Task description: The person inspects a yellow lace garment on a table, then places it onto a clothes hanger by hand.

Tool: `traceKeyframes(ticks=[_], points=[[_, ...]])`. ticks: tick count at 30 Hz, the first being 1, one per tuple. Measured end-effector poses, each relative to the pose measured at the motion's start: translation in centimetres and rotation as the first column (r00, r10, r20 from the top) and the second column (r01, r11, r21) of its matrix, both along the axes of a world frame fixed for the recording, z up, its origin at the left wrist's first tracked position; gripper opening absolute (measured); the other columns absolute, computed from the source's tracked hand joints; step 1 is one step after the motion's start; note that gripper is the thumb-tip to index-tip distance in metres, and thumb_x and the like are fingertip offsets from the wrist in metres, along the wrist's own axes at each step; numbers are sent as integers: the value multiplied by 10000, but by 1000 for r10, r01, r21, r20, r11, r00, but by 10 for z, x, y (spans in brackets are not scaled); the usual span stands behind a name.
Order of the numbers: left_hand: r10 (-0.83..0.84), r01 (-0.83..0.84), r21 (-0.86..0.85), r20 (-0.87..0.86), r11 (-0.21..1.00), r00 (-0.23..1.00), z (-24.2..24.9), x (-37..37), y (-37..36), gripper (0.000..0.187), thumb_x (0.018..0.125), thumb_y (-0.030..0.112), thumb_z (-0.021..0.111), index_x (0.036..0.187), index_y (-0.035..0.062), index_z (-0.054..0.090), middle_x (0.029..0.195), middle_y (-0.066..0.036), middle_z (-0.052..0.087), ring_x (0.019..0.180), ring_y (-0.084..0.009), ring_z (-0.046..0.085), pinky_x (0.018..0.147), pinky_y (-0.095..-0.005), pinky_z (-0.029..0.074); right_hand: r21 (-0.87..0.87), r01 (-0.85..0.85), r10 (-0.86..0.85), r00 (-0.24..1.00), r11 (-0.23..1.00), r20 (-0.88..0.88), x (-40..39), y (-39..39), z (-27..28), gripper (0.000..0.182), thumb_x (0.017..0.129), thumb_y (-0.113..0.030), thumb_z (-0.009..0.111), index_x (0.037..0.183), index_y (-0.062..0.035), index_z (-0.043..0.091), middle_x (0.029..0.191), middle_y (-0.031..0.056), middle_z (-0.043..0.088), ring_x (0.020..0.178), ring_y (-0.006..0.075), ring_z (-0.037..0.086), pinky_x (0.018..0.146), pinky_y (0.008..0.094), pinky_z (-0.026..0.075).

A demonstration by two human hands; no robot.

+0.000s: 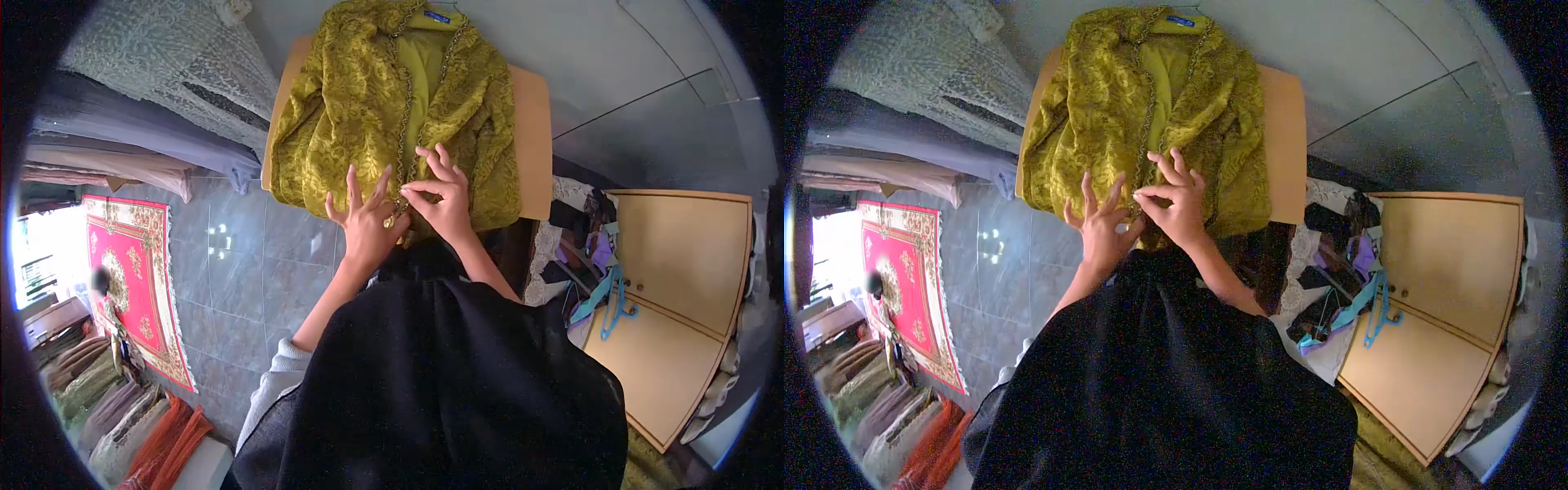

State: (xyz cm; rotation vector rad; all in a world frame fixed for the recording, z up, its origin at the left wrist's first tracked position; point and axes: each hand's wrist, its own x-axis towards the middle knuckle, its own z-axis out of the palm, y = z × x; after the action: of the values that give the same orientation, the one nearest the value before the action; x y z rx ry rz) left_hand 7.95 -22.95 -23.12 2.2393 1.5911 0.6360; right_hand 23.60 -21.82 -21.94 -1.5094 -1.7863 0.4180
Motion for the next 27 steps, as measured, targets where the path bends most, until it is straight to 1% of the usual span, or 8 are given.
traceKeyframes(ticks=[3,12,15,18,19,20,24,27], points=[[-28,25,-75,-42,997,999,10,-1,-8,201,656,338,704,654,143,657,1367,94,409,1361,-328,132,980,-601,-33,7,40,-37,977,999,-209,10,15,-13,107,684,-93,729,791,-87,719,1244,103,532,1262,308,371,998,399,332],[-84,68,-109,-146,992,986,15,5,-6,215,670,374,695,671,159,682,1369,99,401,1362,-320,116,975,-619,-17,-45,-46,34,971,998,-238,31,53,-25,100,692,-123,735,784,-87,721,1272,118,508,1279,309,350,1003,406,326],[-4,-19,-134,-174,991,985,23,8,5,341,645,499,687,700,162,696,1368,35,408,1360,-322,107,966,-635,-42,-54,-112,94,961,992,-259,40,59,-19,88,702,-128,726,781,-88,721,1287,109,496,1284,308,343,1009,417,313],[163,-167,-25,-116,986,980,33,21,23,421,646,558,676,755,153,705,1368,-3,411,1357,-337,110,952,-656,-51,-59,-120,104,968,991,-230,45,58,-4,90,692,-134,732,775,-103,721,1285,91,502,1290,310,331,1004,432,305],[166,-169,-12,-119,986,979,35,26,30,426,648,557,675,765,148,705,1370,-6,408,1357,-338,108,950,-663,-39,-61,-132,118,973,989,-201,45,56,1,92,690,-134,732,777,-109,722,1286,89,502,1290,314,329,1006,438,298],[170,-171,1,-119,985,978,36,31,36,432,650,555,674,775,144,705,1373,-8,405,1358,-339,105,947,-669,-27,-81,-205,174,941,975,-289,46,56,-5,84,734,-243,725,798,-189,730,1367,7,420,1350,293,201,1002,601,100],[103,-102,9,-115,995,988,21,47,50,244,683,349,682,742,113,691,1383,18,395,1366,-330,100,922,-707,20,-126,-187,147,950,974,-274,42,47,-15,90,727,-247,727,809,-210,730,1378,-17,405,1342,296,214,1002,587,100],[89,-92,-26,-100,995,991,18,47,48,225,683,335,683,748,120,694,1382,31,395,1366,-324,104,924,-709,18,-105,-123,98,971,987,-219,41,44,-11,94,726,-265,726,810,-224,730,1374,-13,410,1338,301,223,1001,591,91]])
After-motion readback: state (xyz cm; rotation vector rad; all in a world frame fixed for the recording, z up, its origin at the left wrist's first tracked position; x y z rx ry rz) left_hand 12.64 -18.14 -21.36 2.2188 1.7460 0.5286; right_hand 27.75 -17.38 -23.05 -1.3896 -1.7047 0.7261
